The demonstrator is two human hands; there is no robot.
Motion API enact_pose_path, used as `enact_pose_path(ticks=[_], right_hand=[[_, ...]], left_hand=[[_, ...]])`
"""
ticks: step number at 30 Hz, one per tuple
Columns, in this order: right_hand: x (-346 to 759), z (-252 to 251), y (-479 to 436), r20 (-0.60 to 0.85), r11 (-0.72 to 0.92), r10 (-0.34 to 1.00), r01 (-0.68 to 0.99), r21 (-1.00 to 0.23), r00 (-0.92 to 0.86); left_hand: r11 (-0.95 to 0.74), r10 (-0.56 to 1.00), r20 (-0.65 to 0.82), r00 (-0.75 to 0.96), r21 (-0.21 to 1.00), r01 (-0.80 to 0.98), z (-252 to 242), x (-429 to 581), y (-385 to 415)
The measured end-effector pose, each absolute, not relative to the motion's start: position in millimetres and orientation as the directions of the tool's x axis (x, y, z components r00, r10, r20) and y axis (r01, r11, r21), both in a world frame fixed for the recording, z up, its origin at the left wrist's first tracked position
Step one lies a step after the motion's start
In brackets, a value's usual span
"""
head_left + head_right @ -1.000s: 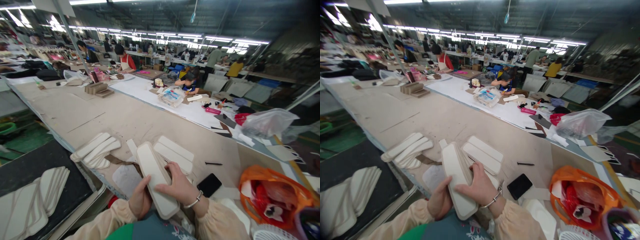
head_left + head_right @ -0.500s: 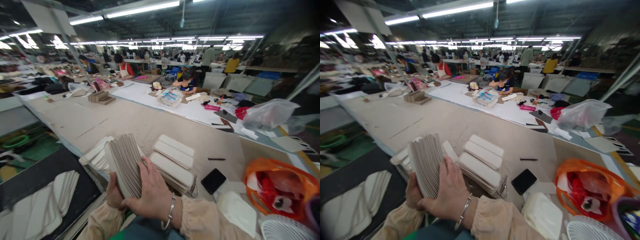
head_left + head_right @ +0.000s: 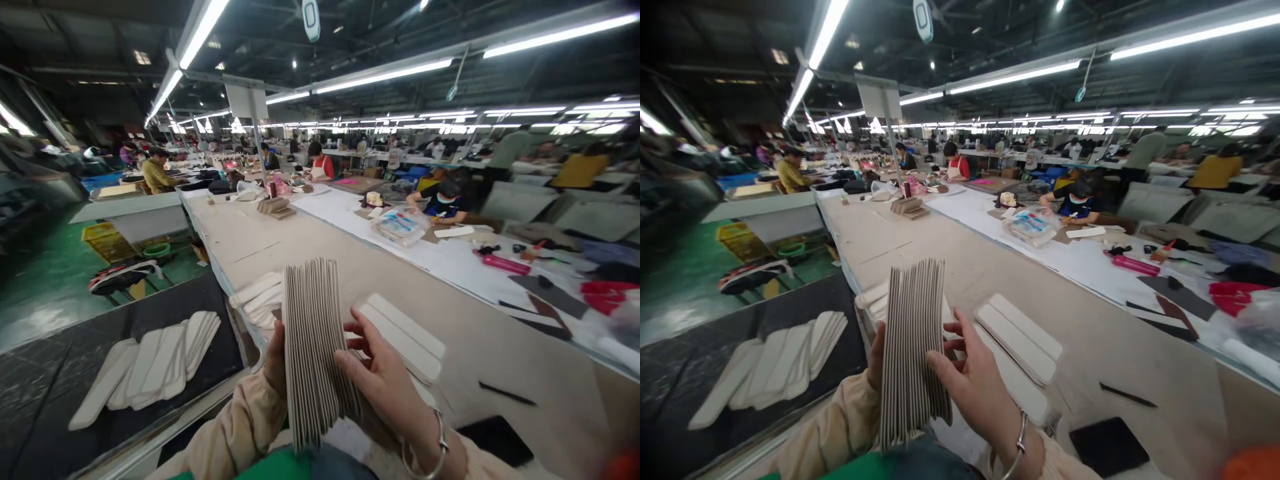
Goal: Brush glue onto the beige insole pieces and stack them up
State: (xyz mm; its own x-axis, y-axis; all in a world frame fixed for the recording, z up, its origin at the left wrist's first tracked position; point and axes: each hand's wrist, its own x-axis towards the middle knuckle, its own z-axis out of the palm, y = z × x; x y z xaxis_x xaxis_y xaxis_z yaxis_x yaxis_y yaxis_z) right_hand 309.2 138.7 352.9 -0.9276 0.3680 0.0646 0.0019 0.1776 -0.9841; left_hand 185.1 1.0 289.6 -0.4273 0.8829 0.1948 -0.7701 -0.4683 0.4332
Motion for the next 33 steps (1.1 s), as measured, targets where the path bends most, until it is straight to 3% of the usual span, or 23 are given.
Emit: enact_pose_path(ticks=[9,21,33], right_hand=[[300.7,369.4,143.5,0.072,0.228,0.523,0.059,-0.972,-0.849],[278.3,372.2,143.7,0.041,0.176,0.547,0.067,-0.982,-0.836],[266.3,367.1,147.4,0.043,0.179,0.540,0.065,-0.982,-0.840]], left_hand=[[-0.280,0.957,0.204,-0.207,0.454,-0.846,307.1,171.6,27.6],[-0.182,0.969,0.234,-0.082,0.448,-0.875,327.6,143.1,36.6],[-0.265,0.960,0.189,-0.208,0.360,-0.895,294.4,123.5,37.9]])
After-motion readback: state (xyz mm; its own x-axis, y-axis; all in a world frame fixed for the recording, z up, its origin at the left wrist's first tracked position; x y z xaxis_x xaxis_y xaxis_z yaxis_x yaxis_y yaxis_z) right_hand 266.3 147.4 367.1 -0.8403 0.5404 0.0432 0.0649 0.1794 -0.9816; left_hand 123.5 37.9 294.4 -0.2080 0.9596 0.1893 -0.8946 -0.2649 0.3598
